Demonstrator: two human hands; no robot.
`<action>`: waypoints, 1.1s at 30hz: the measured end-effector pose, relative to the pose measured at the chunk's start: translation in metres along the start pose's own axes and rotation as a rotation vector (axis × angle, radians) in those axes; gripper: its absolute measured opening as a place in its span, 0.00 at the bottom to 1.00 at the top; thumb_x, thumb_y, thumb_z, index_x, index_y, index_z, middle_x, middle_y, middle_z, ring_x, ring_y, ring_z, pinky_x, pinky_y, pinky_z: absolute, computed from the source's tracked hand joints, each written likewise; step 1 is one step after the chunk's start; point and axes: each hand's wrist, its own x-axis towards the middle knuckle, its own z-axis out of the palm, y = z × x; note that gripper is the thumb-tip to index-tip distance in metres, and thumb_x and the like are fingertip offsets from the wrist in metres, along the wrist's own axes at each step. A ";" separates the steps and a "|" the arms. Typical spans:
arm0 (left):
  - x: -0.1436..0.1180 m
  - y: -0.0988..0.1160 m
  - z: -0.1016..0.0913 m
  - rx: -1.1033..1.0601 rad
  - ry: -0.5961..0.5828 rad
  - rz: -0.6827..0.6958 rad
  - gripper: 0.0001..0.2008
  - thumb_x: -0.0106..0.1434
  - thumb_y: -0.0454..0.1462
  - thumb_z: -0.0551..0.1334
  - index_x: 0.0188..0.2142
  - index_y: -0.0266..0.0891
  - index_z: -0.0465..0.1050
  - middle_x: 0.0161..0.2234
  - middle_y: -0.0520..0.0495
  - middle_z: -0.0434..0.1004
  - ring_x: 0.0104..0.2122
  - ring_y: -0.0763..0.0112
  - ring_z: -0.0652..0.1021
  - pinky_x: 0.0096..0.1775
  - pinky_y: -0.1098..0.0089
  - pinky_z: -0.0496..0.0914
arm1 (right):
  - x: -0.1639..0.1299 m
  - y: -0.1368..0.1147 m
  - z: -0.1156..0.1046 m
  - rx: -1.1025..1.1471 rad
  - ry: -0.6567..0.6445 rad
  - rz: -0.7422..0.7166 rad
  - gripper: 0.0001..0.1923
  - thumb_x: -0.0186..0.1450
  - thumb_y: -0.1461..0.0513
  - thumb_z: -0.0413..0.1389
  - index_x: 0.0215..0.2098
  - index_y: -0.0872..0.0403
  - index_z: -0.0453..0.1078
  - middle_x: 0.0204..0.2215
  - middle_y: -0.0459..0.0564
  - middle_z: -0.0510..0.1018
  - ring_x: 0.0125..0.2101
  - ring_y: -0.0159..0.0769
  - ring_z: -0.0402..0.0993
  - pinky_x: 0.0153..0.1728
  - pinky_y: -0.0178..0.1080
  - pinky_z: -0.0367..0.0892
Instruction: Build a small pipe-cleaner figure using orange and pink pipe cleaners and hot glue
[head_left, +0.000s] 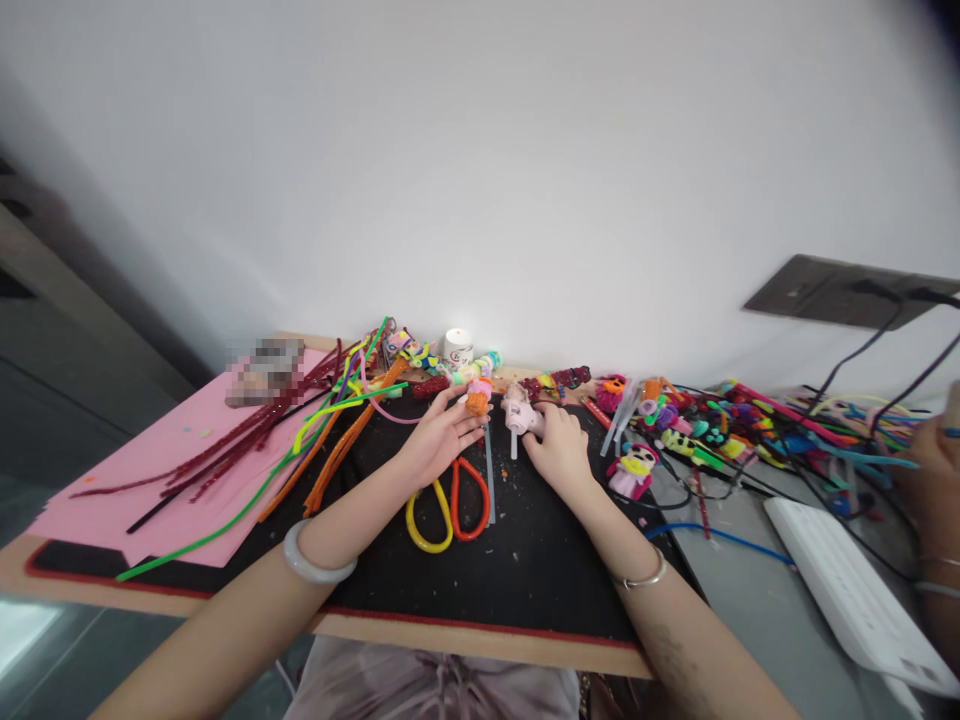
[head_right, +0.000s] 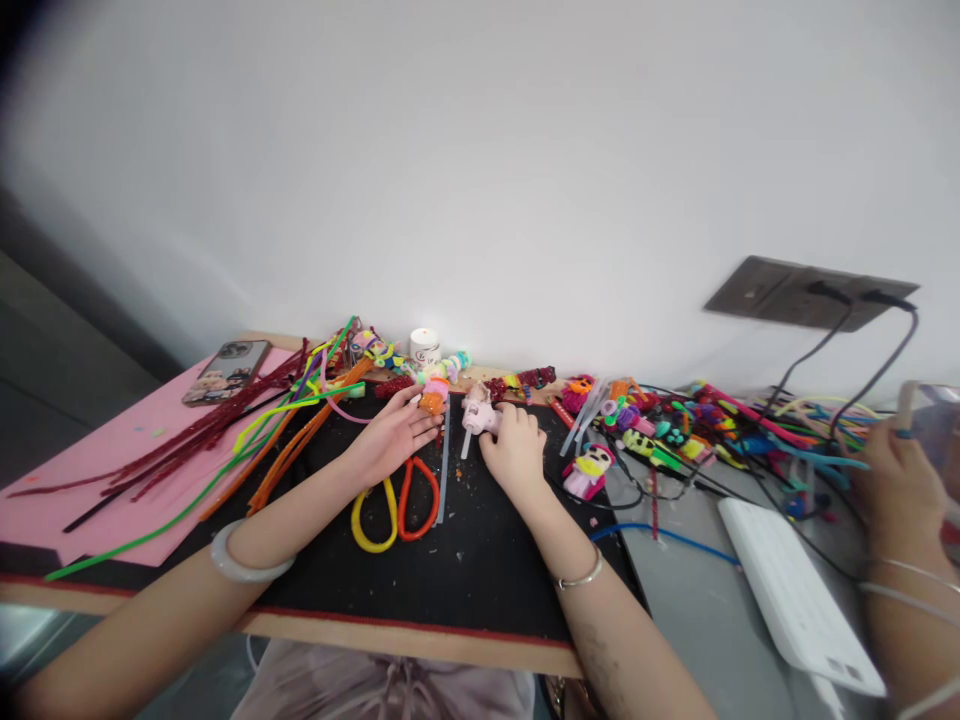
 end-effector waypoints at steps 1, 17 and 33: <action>0.000 0.000 0.000 -0.009 0.004 -0.002 0.14 0.58 0.36 0.60 0.44 0.46 0.61 0.37 0.49 0.75 0.36 0.73 0.77 0.42 0.68 0.67 | 0.001 0.000 -0.001 0.048 0.007 0.000 0.17 0.55 0.62 0.54 0.44 0.55 0.65 0.38 0.58 0.73 0.39 0.50 0.66 0.36 0.48 0.62; 0.003 0.001 -0.004 -0.068 0.084 0.021 0.15 0.56 0.31 0.61 0.42 0.45 0.61 0.34 0.49 0.76 0.36 0.72 0.77 0.43 0.68 0.66 | -0.006 -0.017 -0.004 0.591 0.051 -0.072 0.06 0.56 0.62 0.54 0.30 0.56 0.71 0.26 0.49 0.76 0.28 0.36 0.71 0.32 0.37 0.66; 0.002 0.000 -0.004 -0.048 0.068 0.005 0.17 0.57 0.29 0.60 0.45 0.44 0.62 0.36 0.47 0.76 0.38 0.70 0.77 0.45 0.66 0.65 | -0.005 -0.013 0.001 0.620 -0.007 -0.025 0.13 0.57 0.59 0.53 0.36 0.58 0.73 0.31 0.52 0.78 0.32 0.41 0.73 0.32 0.39 0.67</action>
